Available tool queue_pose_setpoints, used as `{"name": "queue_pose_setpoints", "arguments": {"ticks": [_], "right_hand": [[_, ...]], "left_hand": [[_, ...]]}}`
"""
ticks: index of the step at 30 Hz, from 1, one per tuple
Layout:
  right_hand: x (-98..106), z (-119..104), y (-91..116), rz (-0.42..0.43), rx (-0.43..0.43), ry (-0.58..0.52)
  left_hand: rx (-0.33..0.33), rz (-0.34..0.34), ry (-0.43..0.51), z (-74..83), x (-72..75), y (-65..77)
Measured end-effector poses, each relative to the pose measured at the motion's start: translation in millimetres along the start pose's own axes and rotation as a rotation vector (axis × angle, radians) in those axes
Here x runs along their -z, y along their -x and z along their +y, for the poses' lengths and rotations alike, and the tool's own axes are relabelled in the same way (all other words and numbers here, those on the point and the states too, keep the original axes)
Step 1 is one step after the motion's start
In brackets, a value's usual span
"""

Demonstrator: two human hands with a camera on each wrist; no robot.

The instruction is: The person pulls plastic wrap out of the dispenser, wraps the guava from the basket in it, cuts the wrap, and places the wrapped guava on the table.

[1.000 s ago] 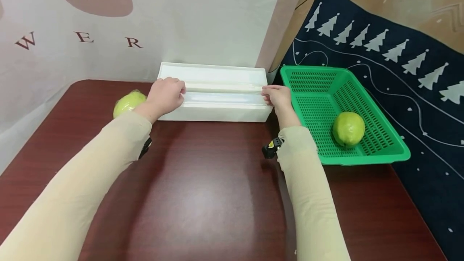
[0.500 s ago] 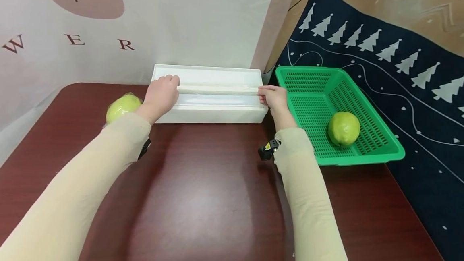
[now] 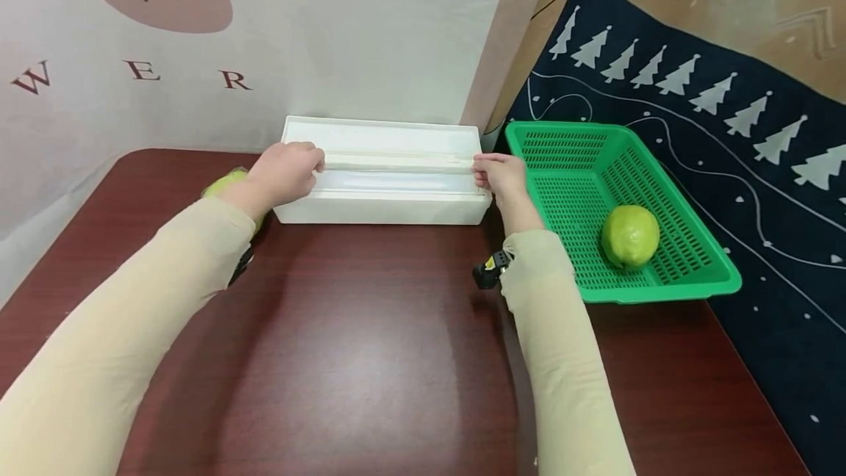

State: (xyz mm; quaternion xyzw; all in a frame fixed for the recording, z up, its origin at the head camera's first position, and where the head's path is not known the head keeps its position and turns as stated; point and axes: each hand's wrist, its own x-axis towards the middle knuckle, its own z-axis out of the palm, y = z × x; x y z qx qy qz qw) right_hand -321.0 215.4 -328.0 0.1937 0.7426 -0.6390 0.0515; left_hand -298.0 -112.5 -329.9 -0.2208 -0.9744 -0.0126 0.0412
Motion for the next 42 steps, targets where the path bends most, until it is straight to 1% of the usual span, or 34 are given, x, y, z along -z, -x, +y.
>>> {"name": "queue_pose_setpoints", "arguments": {"ticks": [2, 5, 9, 11, 14, 16, 19, 21, 23, 25, 27, 28, 30, 32, 35, 37, 38, 40, 42], "right_hand": [[-0.7, 0.5, -0.2, -0.003, -0.005, 0.004], [-1.5, 1.7, -0.8, -0.010, -0.010, 0.010], [-1.1, 2.9, -1.6, -0.010, -0.011, 0.013], [-0.6, 2.8, -1.6, -0.008, -0.008, 0.010], [-0.1, 2.1, -1.2, -0.007, 0.002, 0.007], [0.2, 1.6, -1.1, -0.004, 0.012, 0.005], [0.5, 0.9, -1.5, 0.003, 0.024, 0.001], [0.8, 0.7, -1.6, 0.005, 0.025, -0.003], [1.0, 0.6, -1.5, 0.004, 0.021, -0.002], [1.3, 0.8, -1.1, 0.001, 0.012, 0.003], [1.4, 1.1, -0.8, -0.001, 0.003, 0.006], [1.5, 1.3, -0.8, -0.003, 0.000, 0.007], [1.6, 1.6, -0.7, -0.009, 0.000, 0.008], [1.1, 1.6, -1.0, -0.011, 0.007, 0.005], [0.7, 1.8, -1.8, -0.015, 0.016, 0.010], [0.5, 1.8, -2.0, -0.014, 0.017, 0.013], [0.5, 1.7, -2.3, -0.011, 0.015, 0.012], [0.6, 1.7, -3.1, -0.009, 0.013, 0.012], [0.7, 1.4, -3.5, -0.007, 0.009, 0.010]], "left_hand": [[0.040, -0.026, -0.009, 2.8, -1.6, -0.2], [0.093, -0.023, -0.014, 6.1, -1.2, 0.2], [0.113, 0.000, 0.026, 5.1, 5.2, 1.8], [0.114, -0.005, 0.051, 1.5, 9.4, 2.8], [0.102, -0.023, 0.067, -6.4, 14.5, 4.1], [0.067, -0.027, 0.061, -11.9, 16.5, 4.3], [0.008, -0.003, 0.048, -17.9, 17.5, 4.1], [-0.005, 0.020, 0.054, -19.0, 17.1, 4.3], [0.032, 0.028, 0.072, -19.0, 15.7, 4.9], [0.097, 0.012, 0.089, -17.0, 14.3, 5.1], [0.156, -0.017, 0.070, -14.3, 13.4, 4.4], [0.173, -0.039, 0.041, -13.1, 13.3, 3.9], [0.181, -0.079, -0.031, -10.3, 13.8, 2.3], [0.181, -0.105, -0.099, -8.7, 14.9, 1.3], [0.205, -0.130, -0.133, -8.8, 16.2, 1.5], [0.237, -0.135, -0.107, -10.4, 16.2, 2.0], [0.257, -0.133, -0.072, -11.3, 16.0, 2.4], [0.297, -0.114, 0.031, -13.2, 14.6, 3.3], [0.345, -0.084, 0.167, -15.1, 12.6, 3.3]]}}
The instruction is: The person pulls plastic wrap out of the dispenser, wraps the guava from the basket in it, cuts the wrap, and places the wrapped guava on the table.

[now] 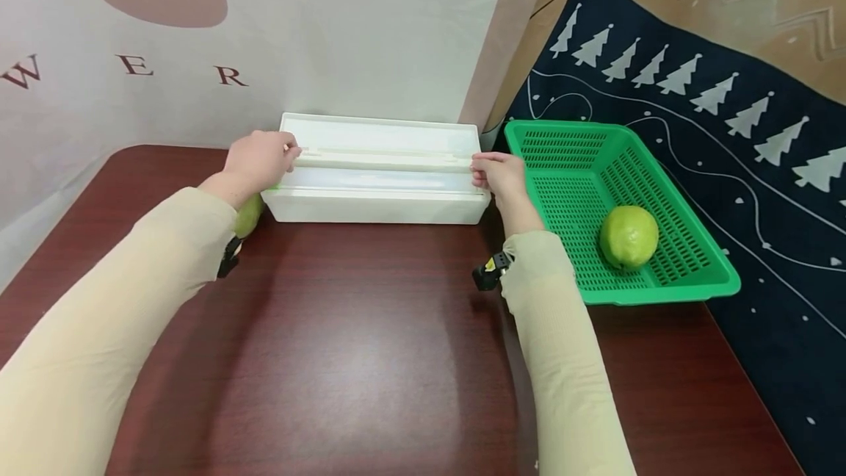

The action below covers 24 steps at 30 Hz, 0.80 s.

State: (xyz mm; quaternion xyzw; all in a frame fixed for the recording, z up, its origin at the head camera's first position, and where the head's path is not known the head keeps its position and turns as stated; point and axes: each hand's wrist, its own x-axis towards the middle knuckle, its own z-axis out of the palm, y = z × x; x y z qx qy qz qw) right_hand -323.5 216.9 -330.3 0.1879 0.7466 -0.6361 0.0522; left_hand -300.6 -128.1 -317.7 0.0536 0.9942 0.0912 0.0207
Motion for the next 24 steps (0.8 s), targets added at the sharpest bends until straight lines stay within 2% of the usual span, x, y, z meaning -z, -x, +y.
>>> {"name": "queue_pose_setpoints", "arguments": {"ticks": [5, 9, 13, 16, 20, 24], "right_hand": [[0.4, -0.9, 0.6, -0.005, -0.010, -0.008], [0.1, -0.2, 0.3, -0.015, -0.014, -0.031], [-1.3, -1.1, 1.1, -0.019, -0.021, -0.047], [-2.0, -2.8, 2.6, -0.029, -0.035, -0.090], [-2.6, -6.9, 4.2, -0.039, -0.068, -0.226], [-1.3, -12.8, 6.6, -0.019, -0.097, -0.358]], "left_hand": [[0.122, 0.021, 0.370, 0.7, -1.1, 1.3], [0.246, 0.012, 0.581, 2.0, 0.2, 2.6], [0.368, 0.009, 0.709, 1.3, 2.9, 0.4], [0.458, 0.038, 0.732, 3.1, 4.6, -1.3], [0.563, 0.081, 0.773, 7.7, 7.0, -2.2], [0.596, 0.106, 0.940, 14.6, 10.2, -1.4]]}}
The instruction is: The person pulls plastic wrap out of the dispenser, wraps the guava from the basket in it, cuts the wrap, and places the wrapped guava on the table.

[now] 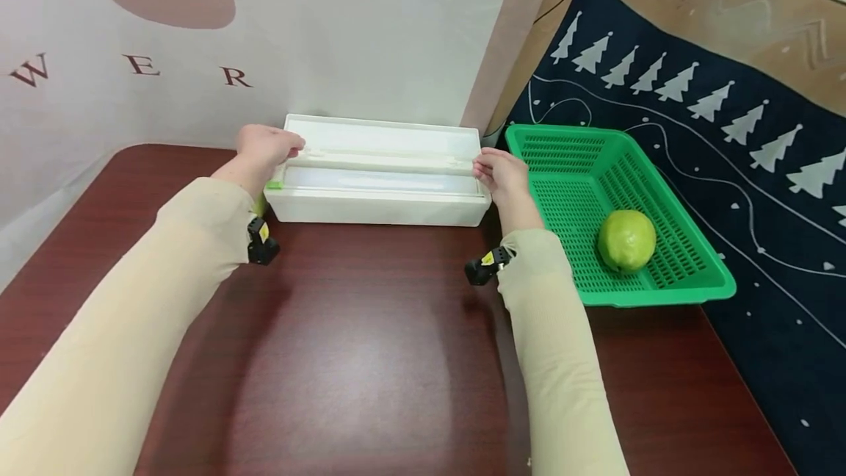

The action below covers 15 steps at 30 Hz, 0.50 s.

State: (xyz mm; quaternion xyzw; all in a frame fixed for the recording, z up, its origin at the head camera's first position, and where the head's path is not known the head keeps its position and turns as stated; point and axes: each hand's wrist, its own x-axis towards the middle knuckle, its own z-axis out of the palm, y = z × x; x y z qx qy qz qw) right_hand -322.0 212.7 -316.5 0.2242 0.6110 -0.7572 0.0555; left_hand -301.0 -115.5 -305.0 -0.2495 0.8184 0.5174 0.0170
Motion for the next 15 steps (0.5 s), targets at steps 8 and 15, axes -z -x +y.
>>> {"name": "queue_pose_setpoints", "arguments": {"ticks": [8, 15], "right_hand": [[3.6, -18.0, 18.5, -0.008, -0.005, -0.111], [6.3, -31.3, 34.0, -0.037, 0.026, -0.131]], "left_hand": [[-0.006, -0.003, 0.223, 10.6, 8.5, 20.6], [-0.033, 0.021, 0.282, 19.2, 18.2, 35.7]]}}
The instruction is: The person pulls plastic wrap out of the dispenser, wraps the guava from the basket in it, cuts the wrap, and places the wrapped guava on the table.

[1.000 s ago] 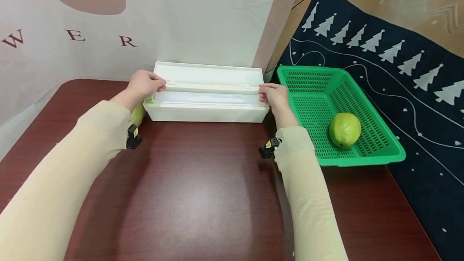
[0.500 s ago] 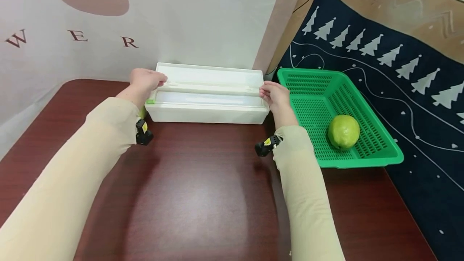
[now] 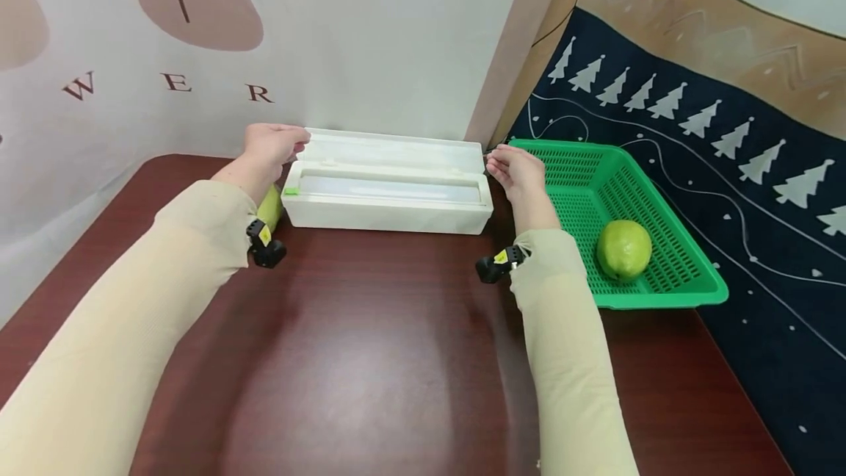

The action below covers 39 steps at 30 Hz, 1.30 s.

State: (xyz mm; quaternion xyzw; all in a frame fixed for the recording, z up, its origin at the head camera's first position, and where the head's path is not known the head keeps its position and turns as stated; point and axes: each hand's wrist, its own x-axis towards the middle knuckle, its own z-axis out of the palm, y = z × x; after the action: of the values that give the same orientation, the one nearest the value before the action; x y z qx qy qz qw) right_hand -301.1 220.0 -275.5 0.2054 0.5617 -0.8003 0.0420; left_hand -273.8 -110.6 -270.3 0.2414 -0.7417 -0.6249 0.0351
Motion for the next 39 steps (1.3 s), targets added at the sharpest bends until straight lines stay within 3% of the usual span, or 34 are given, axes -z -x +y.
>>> {"name": "queue_pose_setpoints", "arguments": {"ticks": [7, 18, 28, 39], "right_hand": [[2.2, -10.4, 10.0, -0.028, 0.041, -0.026], [2.0, -34.2, 30.6, -0.043, 0.075, -0.062], [-1.3, -57.0, 47.0, -0.076, 0.096, -0.096], [-0.8, -78.1, 57.4, -0.111, 0.112, -0.158]], "left_hand": [[-0.008, 0.028, 0.064, 8.1, 3.7, 10.8], [-0.030, 0.028, 0.249, 24.6, 11.2, 26.2], [-0.031, -0.044, 0.398, 42.2, 23.0, 39.9], [-0.053, -0.105, 0.495, 63.9, 28.1, 52.8]]}}
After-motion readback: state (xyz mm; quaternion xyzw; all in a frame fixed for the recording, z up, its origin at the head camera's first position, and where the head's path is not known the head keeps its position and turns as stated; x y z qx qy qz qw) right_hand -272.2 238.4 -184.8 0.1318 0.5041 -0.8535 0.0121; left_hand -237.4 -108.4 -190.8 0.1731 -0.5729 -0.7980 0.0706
